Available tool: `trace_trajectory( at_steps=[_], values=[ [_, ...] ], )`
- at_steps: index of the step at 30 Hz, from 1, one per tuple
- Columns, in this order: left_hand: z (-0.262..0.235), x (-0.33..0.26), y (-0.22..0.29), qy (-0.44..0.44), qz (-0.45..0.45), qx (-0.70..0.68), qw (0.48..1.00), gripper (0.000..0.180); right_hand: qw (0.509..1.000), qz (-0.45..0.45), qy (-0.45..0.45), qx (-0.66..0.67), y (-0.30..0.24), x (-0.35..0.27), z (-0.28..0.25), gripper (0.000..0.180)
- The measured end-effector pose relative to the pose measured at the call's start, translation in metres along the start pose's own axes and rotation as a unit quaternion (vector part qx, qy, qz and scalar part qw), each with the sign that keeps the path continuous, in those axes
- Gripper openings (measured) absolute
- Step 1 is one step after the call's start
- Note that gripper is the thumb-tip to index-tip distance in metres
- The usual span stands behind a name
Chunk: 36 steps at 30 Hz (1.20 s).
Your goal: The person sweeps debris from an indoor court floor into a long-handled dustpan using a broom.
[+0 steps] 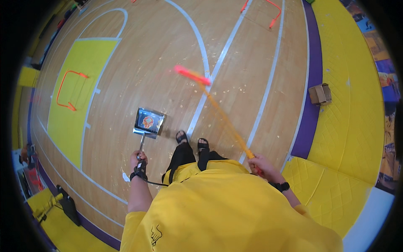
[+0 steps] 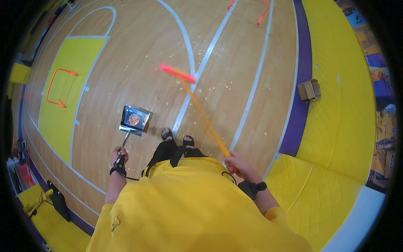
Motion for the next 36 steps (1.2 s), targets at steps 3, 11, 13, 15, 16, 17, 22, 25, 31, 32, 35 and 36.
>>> trace_trajectory(
  at_steps=[3, 11, 13, 15, 16, 17, 22, 25, 31, 32, 35, 36],
  values=[
    [0.014, 0.007, 0.01, 0.021, -0.004, 0.008, 1.0, 0.013, 0.995, -0.024, 0.051, 0.083, -0.031, 0.021, -0.024, 0.009],
    [0.106, 0.047, 0.054, 0.033, -0.034, 0.093, 0.995, 0.009, 0.967, 0.049, 0.12, 0.218, -0.105, 0.127, -0.056, 0.01],
    [0.13, 0.06, 0.068, 0.016, -0.036, 0.128, 0.991, 0.01, 0.985, 0.038, 0.092, 0.141, -0.108, 0.126, -0.017, 0.009],
    [0.15, 0.076, 0.078, 0.063, -0.057, 0.1, 0.991, 0.012, 0.996, 0.05, 0.063, 0.025, -0.122, 0.104, 0.042, 0.01],
    [0.161, 0.083, 0.083, 0.069, -0.059, 0.1, 0.991, 0.012, 0.994, 0.086, 0.063, -0.019, -0.133, 0.085, 0.073, 0.013],
    [0.175, 0.09, 0.088, 0.053, -0.055, 0.121, 0.99, 0.012, 0.993, 0.093, 0.065, -0.017, -0.149, 0.073, 0.096, 0.013],
    [0.273, 0.102, 0.097, 0.022, -0.058, 0.232, 0.971, 0.011, 0.991, 0.087, -0.074, 0.064, -0.2, 0.083, 0.166, 0.015],
    [0.315, 0.111, 0.102, 0.029, -0.019, 0.216, 0.976, 0.013, 0.998, 0.033, -0.048, -0.028, -0.219, 0.105, 0.176, 0.005],
    [0.334, 0.118, 0.132, 0.058, 0.036, 0.241, 0.968, 0.015, 0.995, 0.047, 0.006, 0.085, -0.243, 0.096, 0.136, 0.009],
    [0.328, 0.12, 0.131, 0.056, 0.037, 0.242, 0.968, 0.015, 0.995, 0.046, 0.007, 0.086, -0.241, 0.097, 0.124, 0.009],
    [0.321, 0.124, 0.128, 0.07, -0.007, 0.269, 0.961, 0.021, 0.988, 0.0, 0.06, 0.144, -0.26, 0.106, 0.075, 0.008],
    [0.327, 0.122, 0.126, 0.066, -0.003, 0.268, 0.961, 0.021, 0.979, -0.004, 0.09, 0.181, -0.273, 0.111, 0.058, 0.007]
  ],
)
Point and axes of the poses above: each hand's wrist, its own x-axis towards the middle knuckle, its own z-axis out of the palm, y = z × x, the point moved 7 cm from there along x, towards the middle knuckle, and after that the axes turned 6 degrees about y, right-handed, at the moved point
